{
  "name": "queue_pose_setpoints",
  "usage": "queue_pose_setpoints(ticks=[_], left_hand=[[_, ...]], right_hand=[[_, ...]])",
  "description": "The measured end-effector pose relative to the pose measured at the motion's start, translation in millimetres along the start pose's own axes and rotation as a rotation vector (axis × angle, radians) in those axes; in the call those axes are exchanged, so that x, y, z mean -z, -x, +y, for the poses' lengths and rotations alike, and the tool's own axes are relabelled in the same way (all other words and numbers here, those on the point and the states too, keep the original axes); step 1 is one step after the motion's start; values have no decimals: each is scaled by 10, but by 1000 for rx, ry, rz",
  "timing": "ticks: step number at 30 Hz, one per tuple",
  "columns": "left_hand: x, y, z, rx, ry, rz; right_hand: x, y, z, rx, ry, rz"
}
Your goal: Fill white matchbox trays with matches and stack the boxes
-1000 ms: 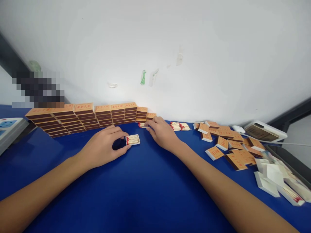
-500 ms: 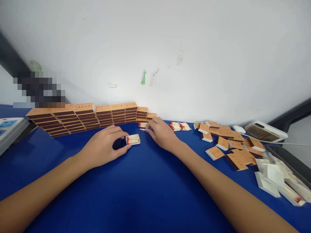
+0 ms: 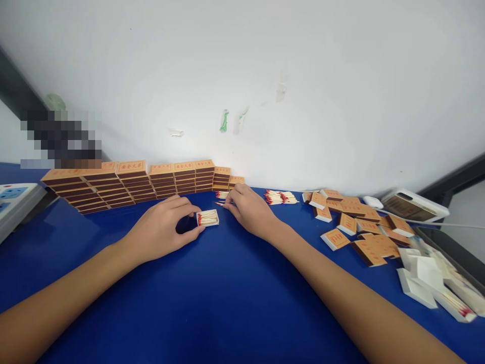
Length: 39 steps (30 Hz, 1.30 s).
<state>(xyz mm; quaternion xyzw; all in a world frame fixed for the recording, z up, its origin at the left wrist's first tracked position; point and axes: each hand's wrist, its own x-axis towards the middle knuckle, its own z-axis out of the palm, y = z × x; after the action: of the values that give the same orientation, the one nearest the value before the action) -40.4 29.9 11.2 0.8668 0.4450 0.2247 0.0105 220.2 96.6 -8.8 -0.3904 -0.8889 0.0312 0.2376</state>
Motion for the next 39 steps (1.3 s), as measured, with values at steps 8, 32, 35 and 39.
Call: queue_pose_setpoints(ticks=[8,32,35,39], left_hand=[[2,-1,1,-5,9,-5],[-6,3,1,-11,7,-4],[-6,4,-3,-11,8,1],[-7,6,-2,-9,12,1]], right_hand=[[6,8,-53,1,-7,-1],[-144,-26,-136,-49,33,91],[-141,-24,-132,-57,37,78],[-144,-24,-119,-71,32,38]])
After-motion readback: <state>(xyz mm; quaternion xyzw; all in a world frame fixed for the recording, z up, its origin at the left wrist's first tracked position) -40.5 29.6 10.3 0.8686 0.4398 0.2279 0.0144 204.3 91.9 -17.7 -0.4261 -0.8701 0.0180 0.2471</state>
